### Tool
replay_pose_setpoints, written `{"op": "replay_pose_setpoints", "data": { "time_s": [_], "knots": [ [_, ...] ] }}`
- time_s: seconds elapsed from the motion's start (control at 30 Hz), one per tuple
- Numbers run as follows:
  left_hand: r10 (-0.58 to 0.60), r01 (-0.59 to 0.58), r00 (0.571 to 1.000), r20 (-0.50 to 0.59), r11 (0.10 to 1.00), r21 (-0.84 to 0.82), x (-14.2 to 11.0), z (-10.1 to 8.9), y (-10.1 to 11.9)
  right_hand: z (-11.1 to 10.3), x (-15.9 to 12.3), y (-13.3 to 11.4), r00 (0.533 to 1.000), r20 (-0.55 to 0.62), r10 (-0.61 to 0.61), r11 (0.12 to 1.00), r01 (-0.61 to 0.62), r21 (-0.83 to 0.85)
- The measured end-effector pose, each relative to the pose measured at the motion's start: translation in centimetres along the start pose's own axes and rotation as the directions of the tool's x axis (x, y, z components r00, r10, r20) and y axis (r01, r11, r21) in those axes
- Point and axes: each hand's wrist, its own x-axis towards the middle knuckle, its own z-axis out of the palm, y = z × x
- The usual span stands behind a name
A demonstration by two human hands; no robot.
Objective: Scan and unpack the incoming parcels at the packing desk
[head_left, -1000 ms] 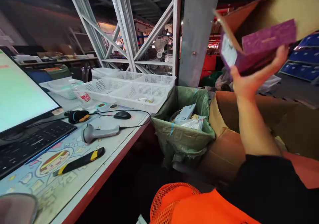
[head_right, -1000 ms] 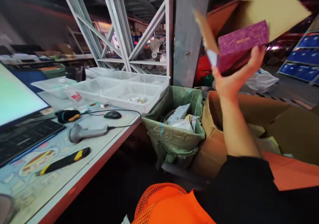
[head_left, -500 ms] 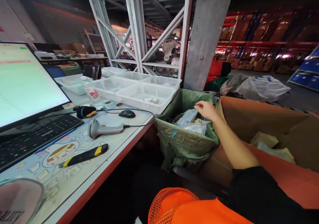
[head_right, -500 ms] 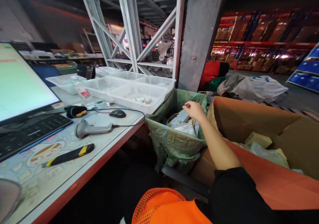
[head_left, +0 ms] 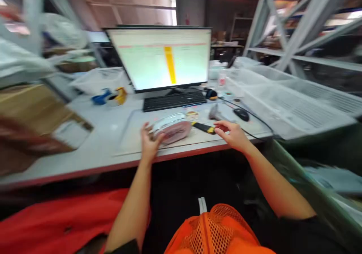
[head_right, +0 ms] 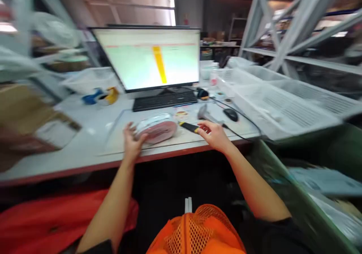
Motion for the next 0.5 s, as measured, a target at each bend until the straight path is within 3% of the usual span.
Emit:
{"op": "replay_pose_setpoints", "data": {
  "time_s": [0.03, 0.1, 0.23, 0.4, 0.5],
  "knots": [
    [-0.033, 0.033, 0.998, -0.045, 0.999, 0.001, -0.6, -2.0, -0.8, 1.9, 1.6, -0.1, 1.0, 0.025, -0.014, 0.999, 0.014, 0.038],
    [-0.075, 0.073, 0.996, -0.052, 0.997, -0.041, -1.4, -3.8, -1.7, 5.4, 4.2, -0.4, 0.997, 0.065, -0.033, 0.993, 0.025, 0.113],
    [-0.114, 0.117, 0.992, 0.044, 0.991, -0.063, -1.3, -3.1, -1.8, 9.6, 6.8, -0.3, 0.998, 0.067, -0.015, 0.982, 0.002, 0.189],
    [-0.141, 0.139, 0.986, 0.095, 0.99, 0.023, -1.2, -3.0, -1.6, 10.3, 7.4, 0.8, 0.994, 0.113, 0.008, 0.97, -0.036, 0.242],
    [-0.119, 0.118, 0.988, 0.103, 0.993, 0.02, -1.4, -3.0, -1.7, 9.8, 7.3, 0.5, 0.984, 0.159, -0.074, 0.988, 0.05, 0.149]
  ]
}}
